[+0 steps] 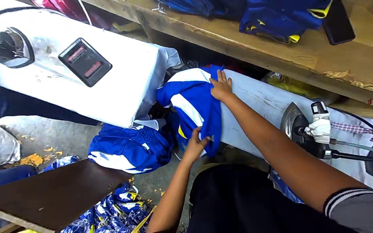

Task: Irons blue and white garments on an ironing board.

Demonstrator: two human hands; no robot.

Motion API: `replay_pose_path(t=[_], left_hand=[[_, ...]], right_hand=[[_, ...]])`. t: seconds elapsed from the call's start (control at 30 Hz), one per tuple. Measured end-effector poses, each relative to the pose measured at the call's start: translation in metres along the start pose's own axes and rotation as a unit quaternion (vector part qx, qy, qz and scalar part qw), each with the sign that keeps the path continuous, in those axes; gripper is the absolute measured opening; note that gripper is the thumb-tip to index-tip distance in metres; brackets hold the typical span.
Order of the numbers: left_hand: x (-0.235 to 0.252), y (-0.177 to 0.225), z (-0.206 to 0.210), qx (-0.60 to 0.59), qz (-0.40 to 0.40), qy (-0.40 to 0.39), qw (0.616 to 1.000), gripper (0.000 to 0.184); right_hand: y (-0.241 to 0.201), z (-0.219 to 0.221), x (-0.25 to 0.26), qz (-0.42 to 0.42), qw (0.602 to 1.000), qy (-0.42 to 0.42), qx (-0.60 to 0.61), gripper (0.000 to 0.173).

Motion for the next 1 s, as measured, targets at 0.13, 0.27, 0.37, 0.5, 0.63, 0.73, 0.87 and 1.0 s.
replay_pose_path(t=[0.13, 0.27, 0.37, 0.5, 0.63, 0.73, 0.87, 1.0], left_hand=[[-0.007, 0.015, 0.088, 0.043, 0.041, -0.190, 0.980, 0.085], [0.005, 0.028, 0.114, 0.094, 0.030, -0.247, 0.964, 0.089], [0.004, 0.047, 0.120, 0.010, 0.022, -0.249, 0.968, 0.089], [0.015, 0.047, 0.117, -0.103, 0.008, -0.220, 0.970, 0.081], [0.013, 0.027, 0.095, -0.123, -0.012, -0.189, 0.974, 0.066], [0.009, 0.025, 0.065, -0.129, -0.018, -0.152, 0.980, 0.057], [0.019, 0.027, 0.034, -0.150, -0.014, -0.088, 0.985, 0.048], [0.021, 0.030, 0.061, -0.102, -0.010, -0.135, 0.985, 0.064]], right_hand=[[0.029, -0.001, -0.034, 0.044, 0.998, 0.034, -0.015, 0.069], [0.026, -0.016, -0.043, 0.035, 0.997, 0.068, 0.031, 0.053], [-0.008, -0.022, -0.042, -0.082, 0.988, 0.130, 0.034, 0.047], [-0.056, 0.000, -0.026, -0.186, 0.978, 0.093, 0.012, 0.044], [-0.067, 0.025, 0.026, -0.165, 0.986, -0.020, -0.022, 0.049], [-0.061, 0.033, 0.068, -0.128, 0.990, -0.061, -0.021, 0.060], [-0.053, 0.024, 0.099, -0.074, 0.996, -0.042, -0.006, 0.065], [-0.041, 0.009, 0.097, -0.034, 0.999, -0.027, -0.003, 0.069]])
Point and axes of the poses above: each hand's wrist, its own x-axis towards the middle knuckle, its own z-axis out of the palm, y = z × x, the point moved 8 cm from there along x, towards the middle knuckle, and after that the axes turned 12 degrees about x, right-handed, at the moved point
